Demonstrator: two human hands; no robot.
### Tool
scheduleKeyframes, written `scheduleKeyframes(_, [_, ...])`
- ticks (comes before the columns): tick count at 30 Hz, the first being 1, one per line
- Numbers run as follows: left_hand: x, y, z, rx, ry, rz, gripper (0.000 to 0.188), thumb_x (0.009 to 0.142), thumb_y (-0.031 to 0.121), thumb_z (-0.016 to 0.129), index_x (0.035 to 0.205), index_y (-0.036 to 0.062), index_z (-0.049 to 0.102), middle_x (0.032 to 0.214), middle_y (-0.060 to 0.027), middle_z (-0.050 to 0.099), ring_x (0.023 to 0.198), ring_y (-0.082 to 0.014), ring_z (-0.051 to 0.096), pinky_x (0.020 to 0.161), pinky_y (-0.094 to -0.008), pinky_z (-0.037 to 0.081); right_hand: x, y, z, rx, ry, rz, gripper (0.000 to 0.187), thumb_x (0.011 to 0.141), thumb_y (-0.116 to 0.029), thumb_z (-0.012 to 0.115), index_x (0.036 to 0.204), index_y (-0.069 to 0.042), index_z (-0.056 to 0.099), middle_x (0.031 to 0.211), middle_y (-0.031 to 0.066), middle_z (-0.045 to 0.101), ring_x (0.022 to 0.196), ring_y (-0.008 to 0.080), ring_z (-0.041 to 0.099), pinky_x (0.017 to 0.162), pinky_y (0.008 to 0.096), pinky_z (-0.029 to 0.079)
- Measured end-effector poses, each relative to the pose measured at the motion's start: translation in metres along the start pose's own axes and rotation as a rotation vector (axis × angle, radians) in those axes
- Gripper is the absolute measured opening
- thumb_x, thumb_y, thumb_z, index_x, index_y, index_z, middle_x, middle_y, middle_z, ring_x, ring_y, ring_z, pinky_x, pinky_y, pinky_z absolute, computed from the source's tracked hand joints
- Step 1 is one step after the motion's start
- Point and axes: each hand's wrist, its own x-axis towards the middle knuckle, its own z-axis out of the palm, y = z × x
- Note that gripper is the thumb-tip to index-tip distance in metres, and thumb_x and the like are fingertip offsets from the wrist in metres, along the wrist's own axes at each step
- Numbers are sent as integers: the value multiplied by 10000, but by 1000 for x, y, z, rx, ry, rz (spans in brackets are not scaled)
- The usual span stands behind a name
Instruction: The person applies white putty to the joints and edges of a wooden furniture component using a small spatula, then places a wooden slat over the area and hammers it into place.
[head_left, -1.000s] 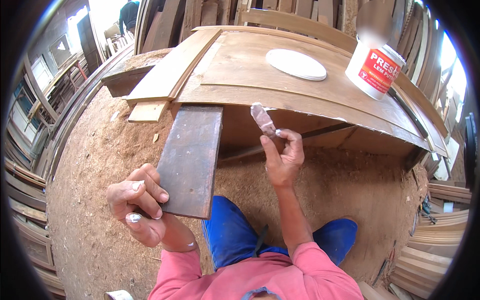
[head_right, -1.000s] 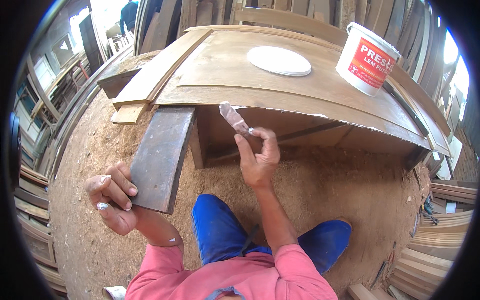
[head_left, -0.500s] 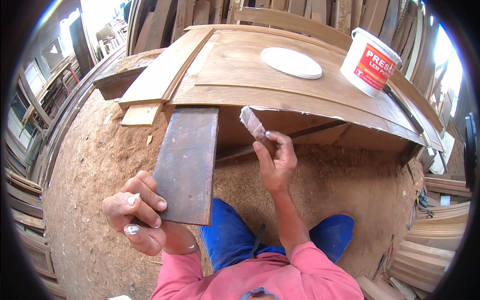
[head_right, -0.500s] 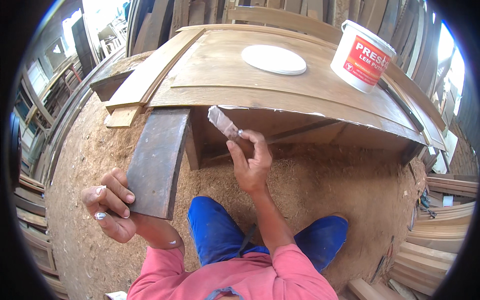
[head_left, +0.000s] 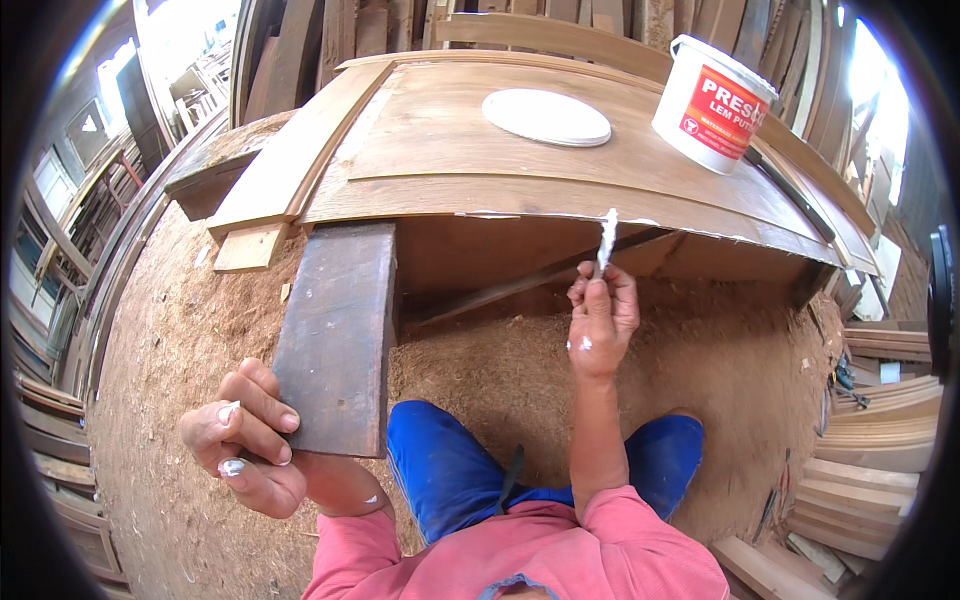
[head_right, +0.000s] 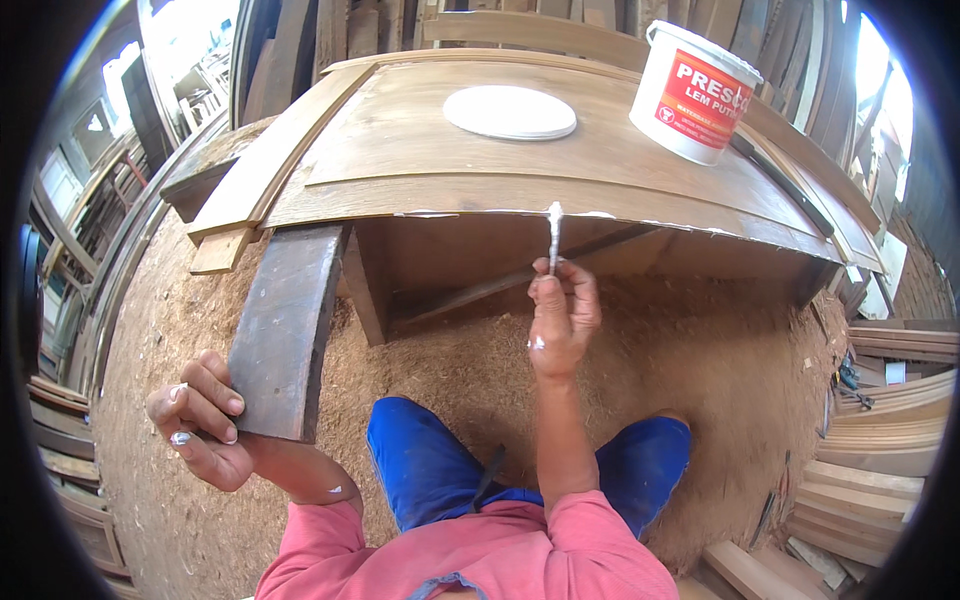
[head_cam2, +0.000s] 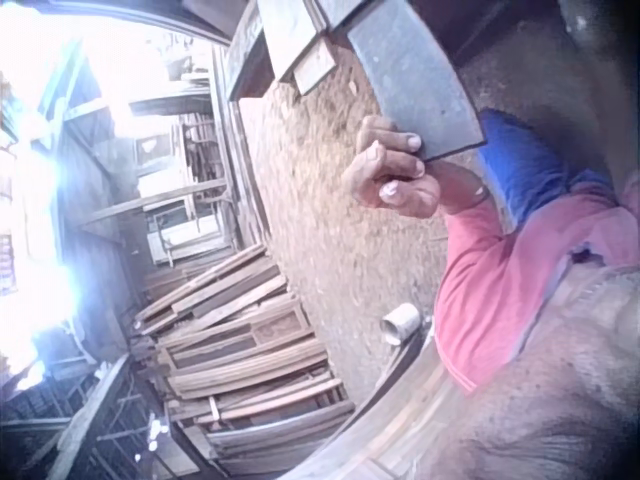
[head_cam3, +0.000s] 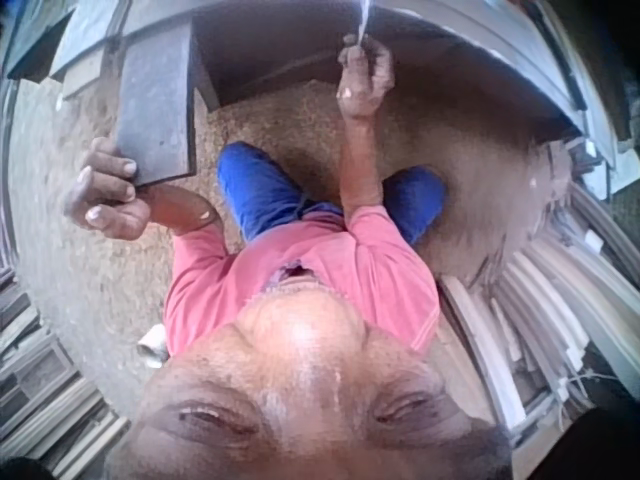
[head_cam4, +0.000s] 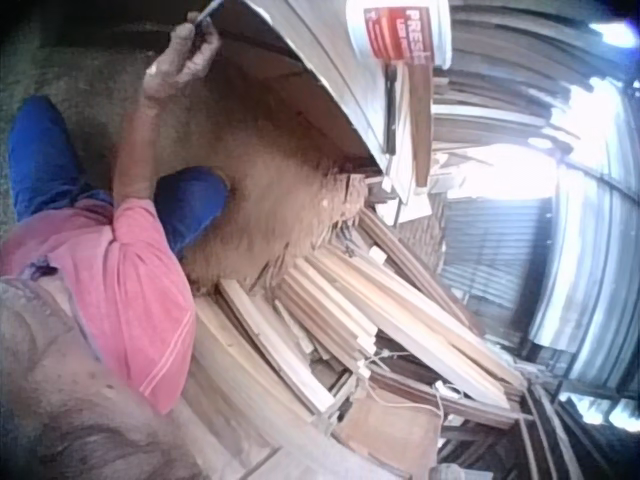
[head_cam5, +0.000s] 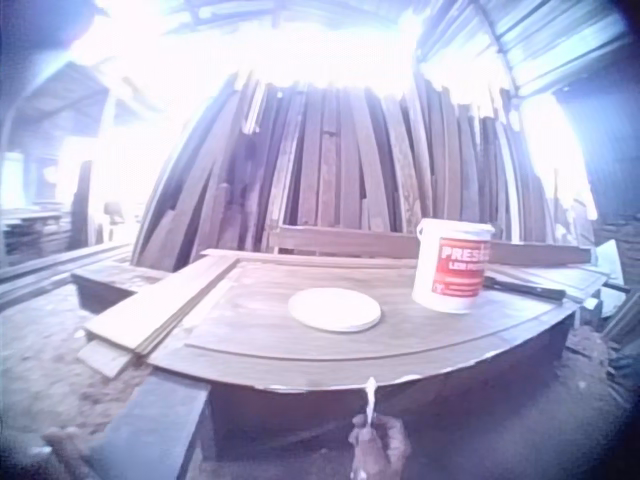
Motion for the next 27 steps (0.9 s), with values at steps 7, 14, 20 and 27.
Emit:
scheduleKeyframes(7, [3,-1,5,-85,-36,4,425,1021,344,443,1227,-7,566,523,66,356,565,-82,397,590,-290,275,5,-5,-13,103,-27,60,227,971,-82,599,1192,-62,553,1046,112,648,807,119,566,766,276,489])
scheduleKeyframes(14, [-1,-3,2,-95,-22,-5,405,1019,326,454,1222,-10,559,528,63,370,573,-88,403,605,-297,282,12,-19,-20,152,35,28,208,959,-77,616,1154,-9,589,1048,134,682,810,108,592,744,258,507])
scheduleKeyframes(20, [-2,-4,8,-73,46,12,368,1016,333,467,1151,-5,523,517,62,381,549,-96,431,575,-296,301,24,-87,14,-490,-308,-190,250,835,-33,756,1051,10,637,1008,103,669,893,163,617,833,278,484])
scheduleKeyframes(27, [4,7,1,-31,5,1,374,1018,331,438,1161,-7,513,527,62,401,542,-96,430,579,-297,304,75,-125,107,-1092,-830,-566,273,743,-15,771,995,-8,666,961,142,672,899,295,630,817,370,497])
